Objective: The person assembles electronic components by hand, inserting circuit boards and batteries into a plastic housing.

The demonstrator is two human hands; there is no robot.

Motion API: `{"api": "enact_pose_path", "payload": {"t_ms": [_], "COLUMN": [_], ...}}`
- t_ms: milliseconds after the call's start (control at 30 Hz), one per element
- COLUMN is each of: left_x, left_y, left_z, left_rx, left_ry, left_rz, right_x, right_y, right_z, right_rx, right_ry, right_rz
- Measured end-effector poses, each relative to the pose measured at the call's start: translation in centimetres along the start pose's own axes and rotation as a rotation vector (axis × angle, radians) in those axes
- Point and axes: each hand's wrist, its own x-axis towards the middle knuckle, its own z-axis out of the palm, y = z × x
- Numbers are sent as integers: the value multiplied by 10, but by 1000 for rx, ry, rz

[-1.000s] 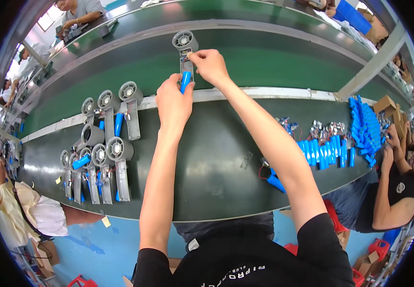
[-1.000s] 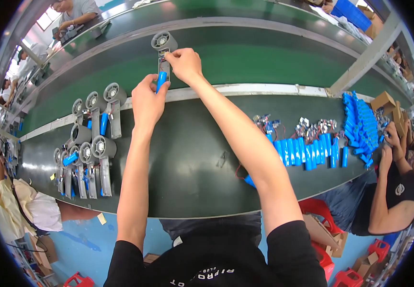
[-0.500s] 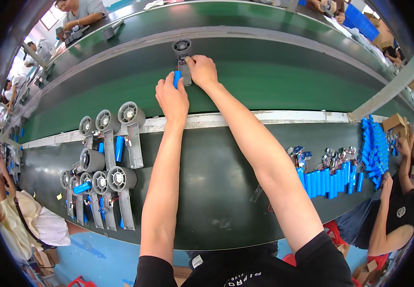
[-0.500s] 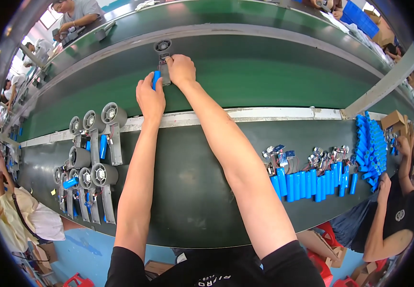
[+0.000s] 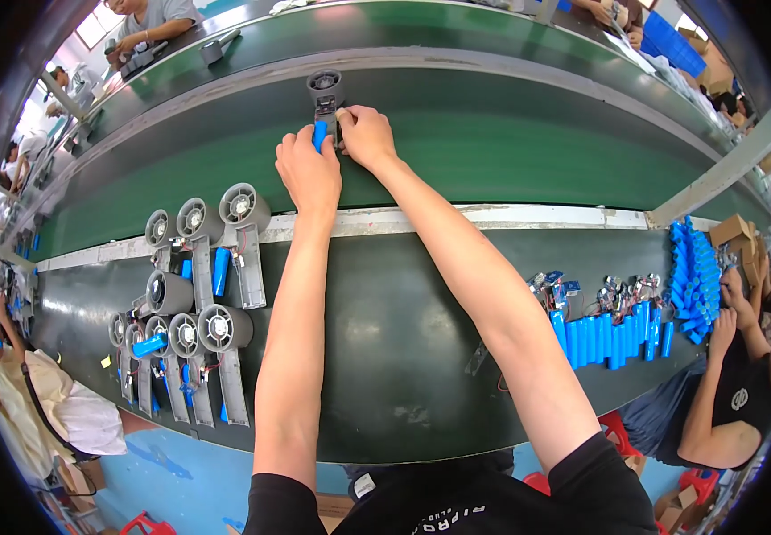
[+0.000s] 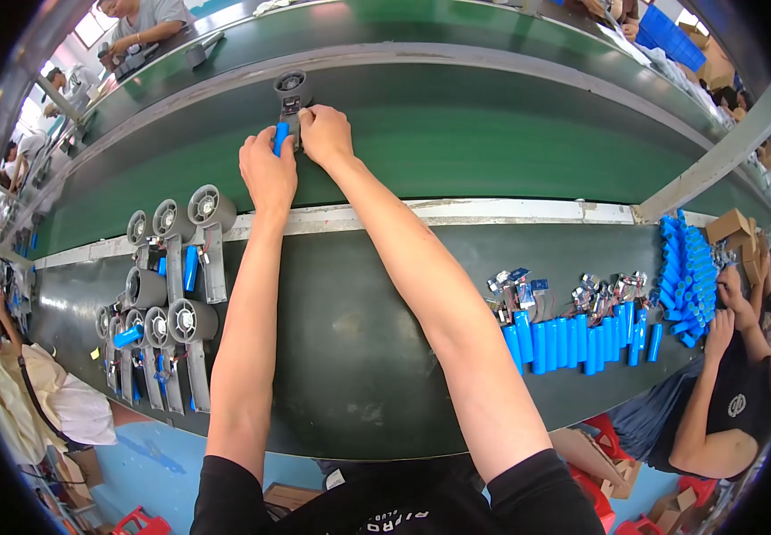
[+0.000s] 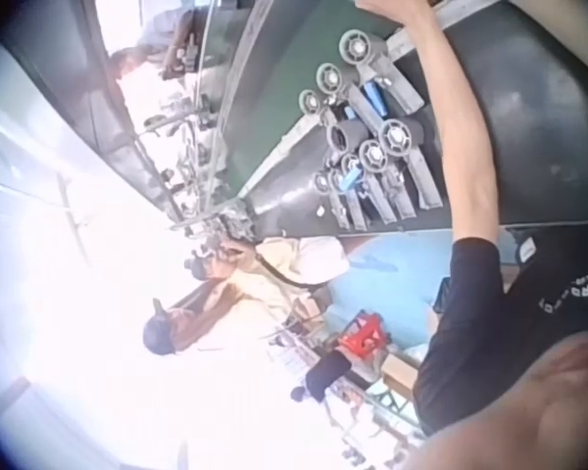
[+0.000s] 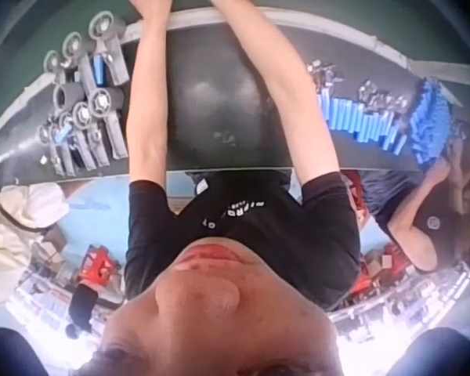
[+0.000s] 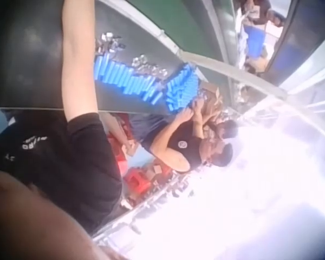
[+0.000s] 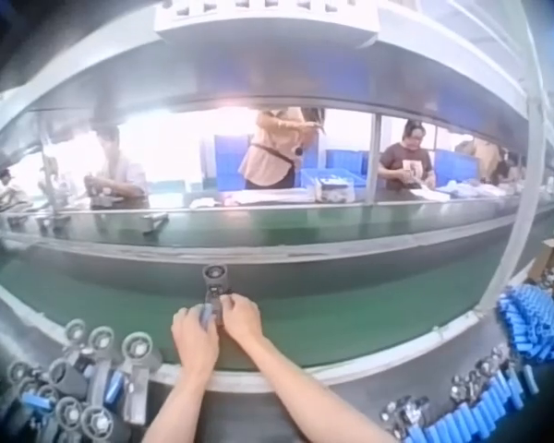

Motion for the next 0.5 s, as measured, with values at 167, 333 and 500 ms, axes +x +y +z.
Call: {"api": "enact_pose_path", "payload": {"t_ms": [167,333,500], "left_x": [1,-2,-1], "left_y": [-7,-10,7], "left_z": [-2,-10,-40], "left_rx": [35,41,-6], "left_ry": [-96,-57,11], "left_rz": [-52,-94,-26], "right_x": [-6,-25,-54], "right_y": [14,10,-4], "right_z": [2,-9,-36], "right_rx": [-60,-132,-250], "right_ry": [32,15,23], "right_rz": [-157,-200,-207]}}
